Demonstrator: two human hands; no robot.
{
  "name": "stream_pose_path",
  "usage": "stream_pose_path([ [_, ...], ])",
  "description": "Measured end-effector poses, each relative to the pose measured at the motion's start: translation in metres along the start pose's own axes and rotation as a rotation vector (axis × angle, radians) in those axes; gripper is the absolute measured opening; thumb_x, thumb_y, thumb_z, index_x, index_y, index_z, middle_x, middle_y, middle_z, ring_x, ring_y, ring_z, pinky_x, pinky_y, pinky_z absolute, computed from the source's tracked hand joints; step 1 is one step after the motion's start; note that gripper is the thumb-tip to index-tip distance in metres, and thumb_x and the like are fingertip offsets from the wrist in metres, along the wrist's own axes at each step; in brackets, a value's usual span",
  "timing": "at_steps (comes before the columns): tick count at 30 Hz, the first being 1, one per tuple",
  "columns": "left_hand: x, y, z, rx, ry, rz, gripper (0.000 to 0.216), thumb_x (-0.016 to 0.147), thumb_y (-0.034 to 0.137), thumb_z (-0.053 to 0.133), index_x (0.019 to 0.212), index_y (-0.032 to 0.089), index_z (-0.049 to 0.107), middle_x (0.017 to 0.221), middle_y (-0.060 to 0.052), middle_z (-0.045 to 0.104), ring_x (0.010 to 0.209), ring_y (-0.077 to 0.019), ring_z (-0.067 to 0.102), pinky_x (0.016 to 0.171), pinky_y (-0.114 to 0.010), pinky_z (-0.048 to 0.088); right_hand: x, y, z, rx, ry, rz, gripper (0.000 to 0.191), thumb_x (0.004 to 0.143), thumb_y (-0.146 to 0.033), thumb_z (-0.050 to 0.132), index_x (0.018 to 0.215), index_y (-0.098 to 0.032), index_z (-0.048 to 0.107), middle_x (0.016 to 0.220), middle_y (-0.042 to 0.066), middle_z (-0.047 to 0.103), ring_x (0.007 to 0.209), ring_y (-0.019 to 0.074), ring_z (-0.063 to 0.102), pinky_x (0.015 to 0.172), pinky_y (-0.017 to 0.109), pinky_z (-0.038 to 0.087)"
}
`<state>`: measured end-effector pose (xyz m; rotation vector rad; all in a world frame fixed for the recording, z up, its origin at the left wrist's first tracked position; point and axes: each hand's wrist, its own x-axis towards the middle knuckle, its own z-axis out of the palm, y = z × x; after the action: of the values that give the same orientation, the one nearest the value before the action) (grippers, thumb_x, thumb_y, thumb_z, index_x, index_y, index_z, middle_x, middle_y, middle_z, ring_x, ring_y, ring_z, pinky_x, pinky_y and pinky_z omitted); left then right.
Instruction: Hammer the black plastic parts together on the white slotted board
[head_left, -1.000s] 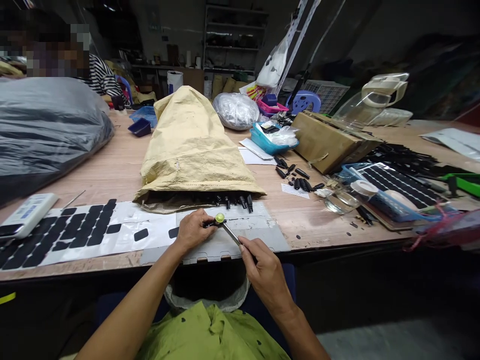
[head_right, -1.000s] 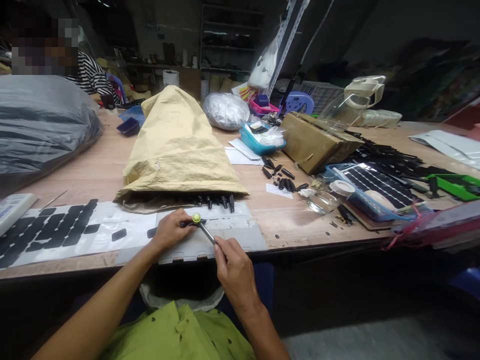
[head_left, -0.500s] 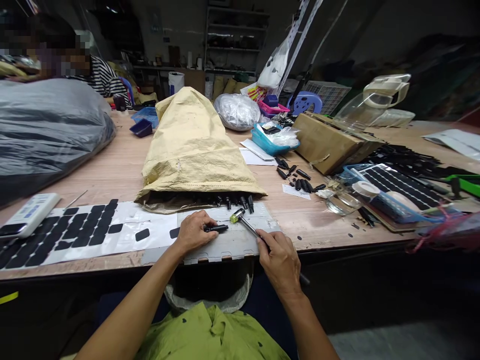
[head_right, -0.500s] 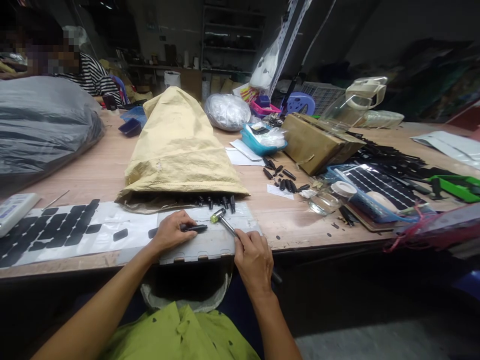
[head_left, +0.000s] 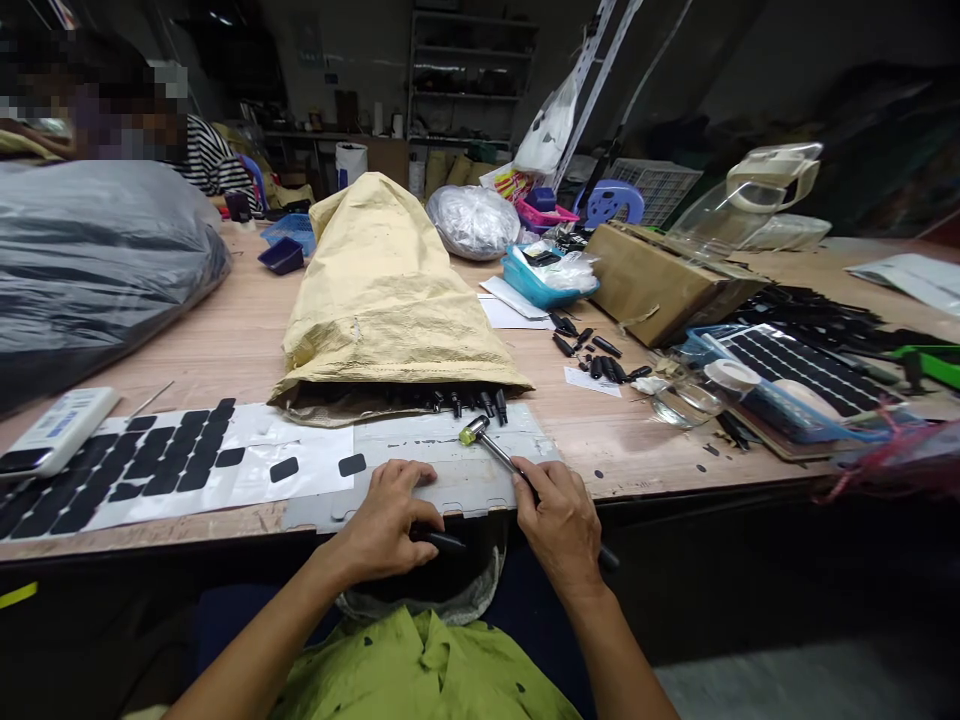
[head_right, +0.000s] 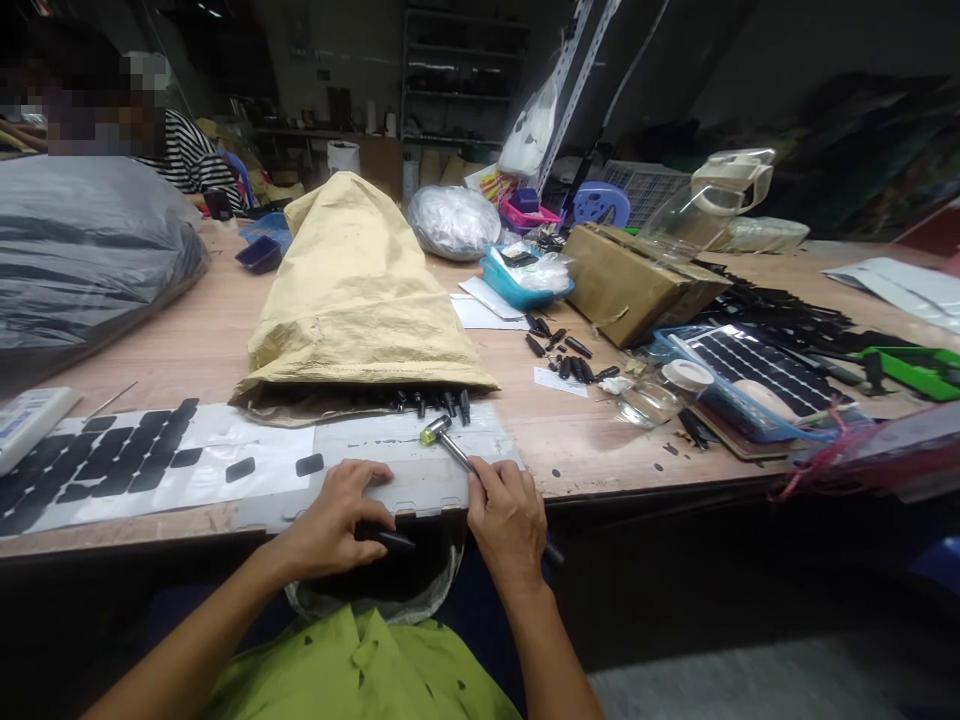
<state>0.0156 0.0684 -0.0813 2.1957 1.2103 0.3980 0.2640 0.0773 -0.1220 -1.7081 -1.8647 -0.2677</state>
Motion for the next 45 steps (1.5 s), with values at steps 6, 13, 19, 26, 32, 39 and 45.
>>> stream_pose_path([
  [6, 0.008, -0.014, -0.013, -0.080, 0.143, -0.061, 0.022, 0.074, 0.036, 0.076, 0.094, 0.027, 0.072, 0.122, -0.006, 0.058, 0.115, -0.0268, 0.049, 0.099, -0.044, 0.042, 0.000, 0.000, 0.000, 0.004, 0.002, -0.001, 0.025, 0.092, -0.025, 0.050, 0.106, -0.022, 0.071, 0.084, 0.005, 0.062, 0.081, 0.0209, 0.052, 0.076, 0.033, 0.040],
  [13, 0.044, -0.080, -0.075, 0.256, 0.748, -0.635, 0.030, 0.080, 0.031, 0.064, 0.105, 0.015, 0.066, 0.103, -0.012, 0.062, 0.101, -0.0289, 0.058, 0.085, -0.042, 0.050, 0.000, 0.000, 0.000, -0.013, 0.005, -0.007, 0.026, 0.092, -0.025, 0.050, 0.107, -0.023, 0.071, 0.084, 0.005, 0.062, 0.081, 0.0207, 0.052, 0.074, 0.033, 0.039],
  [19, 0.045, -0.100, -0.081, 0.399, 0.653, -0.732, 0.020, 0.073, 0.029, 0.066, 0.088, 0.016, 0.069, 0.096, -0.014, 0.059, 0.103, -0.0344, 0.055, 0.085, -0.043, 0.049, 0.000, 0.000, 0.000, -0.012, -0.001, 0.000, 0.026, 0.092, -0.024, 0.050, 0.107, -0.023, 0.071, 0.085, 0.005, 0.063, 0.083, 0.0207, 0.052, 0.075, 0.033, 0.040],
  [26, 0.033, -0.048, -0.046, 0.221, 0.474, -0.311, 0.014, 0.081, 0.030, 0.063, 0.092, 0.021, 0.067, 0.090, -0.003, 0.066, 0.085, -0.0216, 0.055, 0.074, -0.033, 0.044, 0.001, 0.001, -0.001, 0.023, -0.030, 0.025, 0.025, 0.092, -0.026, 0.050, 0.107, -0.023, 0.071, 0.087, 0.005, 0.063, 0.084, 0.0212, 0.053, 0.078, 0.035, 0.042],
  [32, 0.057, -0.012, -0.011, 0.175, 0.327, -0.212, 0.011, 0.078, 0.025, 0.067, 0.088, 0.022, 0.069, 0.087, -0.004, 0.067, 0.088, -0.0219, 0.054, 0.079, -0.035, 0.041, 0.001, 0.007, 0.003, 0.115, -0.015, 0.056, 0.028, 0.093, -0.029, 0.047, 0.110, -0.022, 0.070, 0.087, 0.006, 0.064, 0.084, 0.0212, 0.054, 0.081, 0.036, 0.044],
  [39, 0.064, -0.021, -0.002, 0.039, 0.353, -0.147, 0.017, 0.076, 0.025, 0.070, 0.093, 0.021, 0.070, 0.085, -0.003, 0.064, 0.088, -0.0212, 0.055, 0.079, -0.033, 0.043, 0.000, 0.010, 0.000, 0.239, -0.018, 0.138, 0.030, 0.093, -0.030, 0.047, 0.110, -0.021, 0.070, 0.090, 0.006, 0.066, 0.088, 0.0214, 0.057, 0.082, 0.036, 0.046],
  [45, 0.063, -0.028, -0.002, -0.032, 0.363, -0.143, 0.013, 0.075, 0.023, 0.069, 0.087, 0.020, 0.071, 0.083, -0.003, 0.064, 0.085, -0.0201, 0.055, 0.079, -0.032, 0.043, -0.005, -0.002, -0.021, 0.398, -0.036, 0.202, 0.028, 0.094, -0.033, 0.051, 0.112, -0.023, 0.070, 0.101, 0.007, 0.069, 0.097, 0.0208, 0.063, 0.089, 0.036, 0.049],
])
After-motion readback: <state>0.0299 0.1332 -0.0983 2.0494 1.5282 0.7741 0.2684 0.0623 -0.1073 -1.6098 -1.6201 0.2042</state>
